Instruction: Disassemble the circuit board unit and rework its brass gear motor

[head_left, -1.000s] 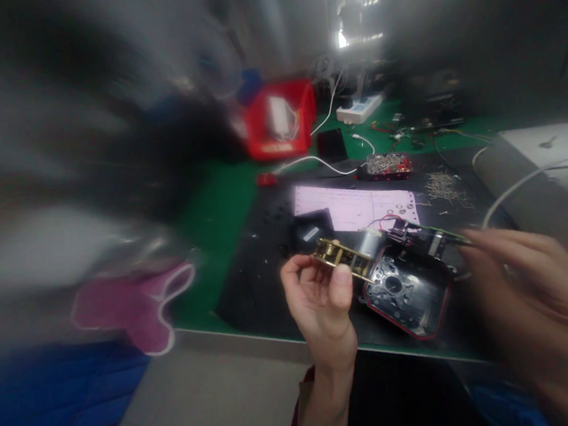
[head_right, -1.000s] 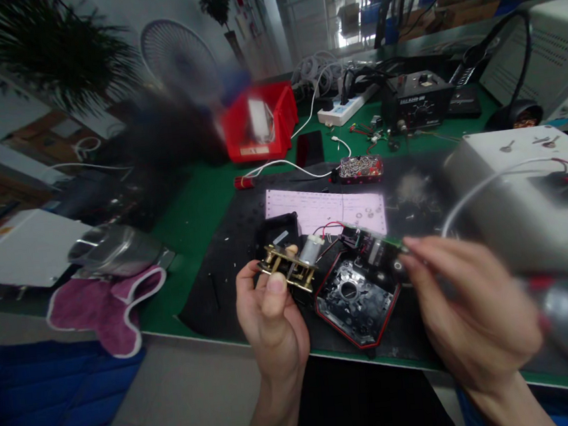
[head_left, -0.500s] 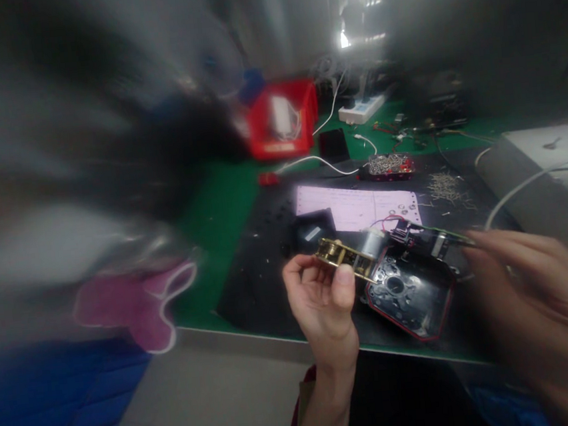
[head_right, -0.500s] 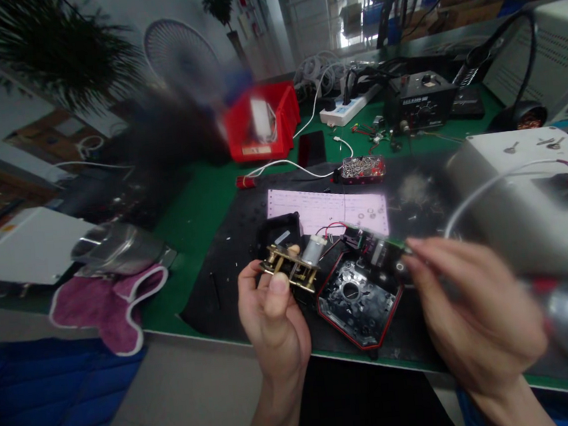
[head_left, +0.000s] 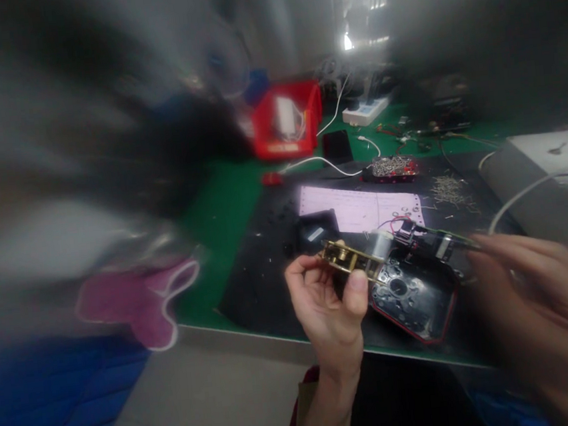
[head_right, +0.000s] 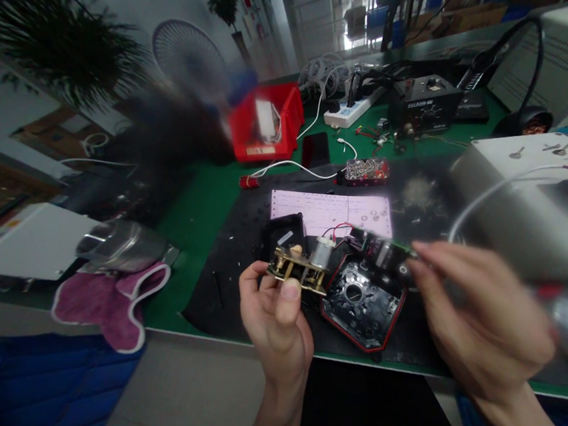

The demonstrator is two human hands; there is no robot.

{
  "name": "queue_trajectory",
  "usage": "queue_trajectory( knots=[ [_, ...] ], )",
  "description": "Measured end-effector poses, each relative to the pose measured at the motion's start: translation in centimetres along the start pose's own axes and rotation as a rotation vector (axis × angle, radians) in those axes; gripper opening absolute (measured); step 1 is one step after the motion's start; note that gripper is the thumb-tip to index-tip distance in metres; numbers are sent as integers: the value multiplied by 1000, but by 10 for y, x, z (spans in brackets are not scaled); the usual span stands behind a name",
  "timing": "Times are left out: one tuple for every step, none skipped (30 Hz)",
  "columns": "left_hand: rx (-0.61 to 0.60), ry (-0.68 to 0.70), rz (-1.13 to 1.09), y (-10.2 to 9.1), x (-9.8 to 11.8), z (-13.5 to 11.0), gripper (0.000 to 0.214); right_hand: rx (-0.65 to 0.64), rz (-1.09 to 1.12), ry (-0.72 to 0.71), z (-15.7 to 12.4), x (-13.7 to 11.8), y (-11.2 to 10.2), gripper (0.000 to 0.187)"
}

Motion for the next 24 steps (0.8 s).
queue_trajectory(
  knots=[
    [4,8,12,0,1,-1,57,1,-4,4,0,0,0,19],
    [4,20,23,0,2,-2,60,6,-5,5,0,0,0,19],
    [2,34,35,1,3,-3,63,11,-6,7,1,0,-1,18],
    [-1,48,49,1,5,-4,65,-1,-6,11,1,0,0,17],
    [-7,62,63,2,6,-5,68,-13,-3,12,2,0,1,17],
    [-12,74,78,3,8,-6,69,-20,-1,16,2,0,1,17],
    [-14,83,93,4,10,-6,70,-23,-1,28,2,1,1,18],
    [-14,92,104,5,11,-7,71,-25,0,36,3,1,1,19],
    [-10,100,111,5,13,-7,71,-19,-5,41,3,1,0,18],
    [-6,108,115,5,15,-7,71,-7,-11,38,3,0,-1,16],
    [-3,116,120,5,16,-7,71,-4,-14,40,3,0,-1,16],
    [1,125,123,5,17,-7,71,-12,-8,46,3,0,0,16],
    [1,130,127,5,18,-7,71,-14,3,49,3,-1,0,17],
    [1,135,129,6,19,-7,71,-7,17,59,3,0,0,16],
    [0,139,130,6,20,-7,71,-1,31,71,2,1,0,15],
    [-1,145,127,6,21,-7,71,1,41,82,2,2,0,13],
    [1,150,122,6,22,-7,71,2,41,84,1,3,0,12],
    [1,154,116,6,22,-7,71,3,37,82,1,3,0,13],
    [1,158,111,6,23,-7,71,3,35,77,0,3,0,15],
    [1,163,107,7,24,-7,70,-1,31,77,0,4,1,17],
    [1,166,105,7,24,-7,70,-2,26,72,0,3,1,17],
    [2,169,103,7,25,-7,71,3,23,72,1,3,1,16],
    [2,170,102,7,25,-7,71,8,22,71,1,2,0,15],
    [1,172,100,7,25,-8,71,9,24,70,2,2,0,14]
  ],
)
Point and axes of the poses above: each hand's wrist, its own z-axis towards the middle knuckle, its own y-axis out of the palm, x = y × z, the point moved 7 cm from there along z, towards the middle knuckle, and after that the axes turned 12 degrees about z, right-handed, at the moved point
